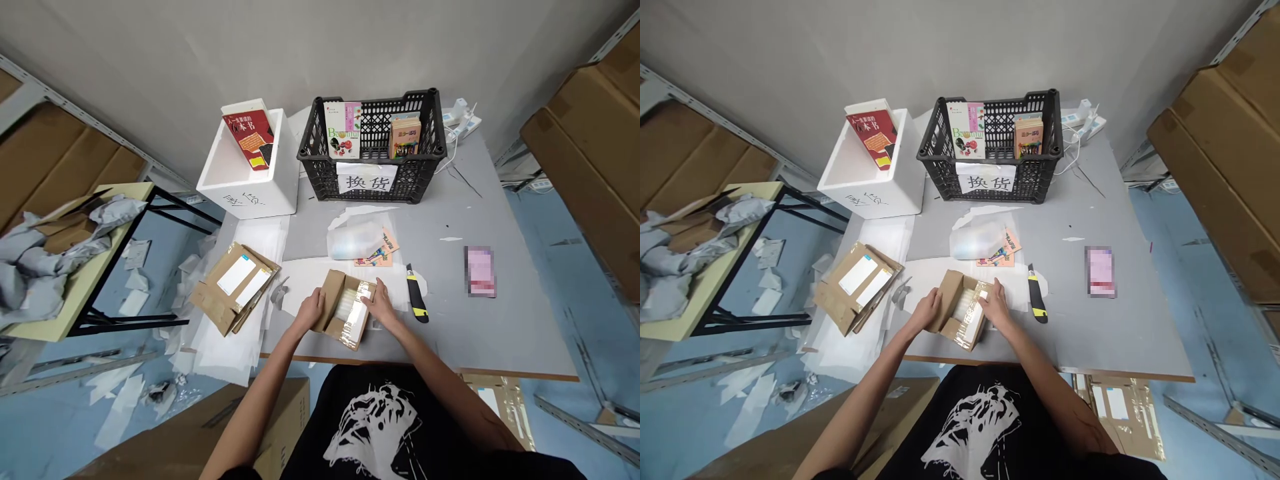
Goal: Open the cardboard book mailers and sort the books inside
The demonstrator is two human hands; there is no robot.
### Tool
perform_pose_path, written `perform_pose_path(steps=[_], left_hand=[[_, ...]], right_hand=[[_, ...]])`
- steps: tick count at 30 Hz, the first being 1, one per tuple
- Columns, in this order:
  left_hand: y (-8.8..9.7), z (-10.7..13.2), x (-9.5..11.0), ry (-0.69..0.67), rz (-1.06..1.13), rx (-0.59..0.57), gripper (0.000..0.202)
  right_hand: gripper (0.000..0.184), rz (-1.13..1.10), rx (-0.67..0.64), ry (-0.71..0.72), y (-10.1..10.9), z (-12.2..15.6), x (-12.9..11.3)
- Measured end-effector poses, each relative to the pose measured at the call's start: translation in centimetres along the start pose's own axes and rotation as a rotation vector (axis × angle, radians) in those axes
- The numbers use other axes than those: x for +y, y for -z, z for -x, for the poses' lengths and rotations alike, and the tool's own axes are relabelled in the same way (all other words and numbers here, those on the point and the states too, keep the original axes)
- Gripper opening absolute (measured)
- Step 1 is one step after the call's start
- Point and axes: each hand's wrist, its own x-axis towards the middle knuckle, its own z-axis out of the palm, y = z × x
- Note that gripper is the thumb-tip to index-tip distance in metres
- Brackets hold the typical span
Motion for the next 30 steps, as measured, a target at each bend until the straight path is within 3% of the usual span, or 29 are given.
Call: perform_pose_path(steps=[5,11,18,23,26,30], left_hand=[[-1.9,1.0,1.6,0.055,-0.011,0.152,0.059],[-4.1,1.9,2.2,0.117,0.062,0.113,0.085],[-6.3,2.0,2.7,0.133,0.219,0.114,0.069],[-7.0,2.0,3.0,0.154,0.198,0.094,0.062],[-7.0,2.3,3.7,0.169,0.156,0.095,0.059],[-6.8,2.7,5.4,0.221,0.175,0.177,0.058]], right_hand=[[0.107,0.207,0.087,-0.039,-1.8,1.4,-3.3],[0.096,0.308,-0.015,0.008,-0.8,0.6,-4.2],[0.088,0.208,-0.308,0.135,2.0,-0.2,-2.2],[0.085,0.113,-0.375,0.296,3.6,-0.6,-1.4],[0.079,0.161,-0.31,0.253,3.5,0.2,-2.0],[0.07,0.398,-0.059,0.131,1.9,2.5,-3.3]])
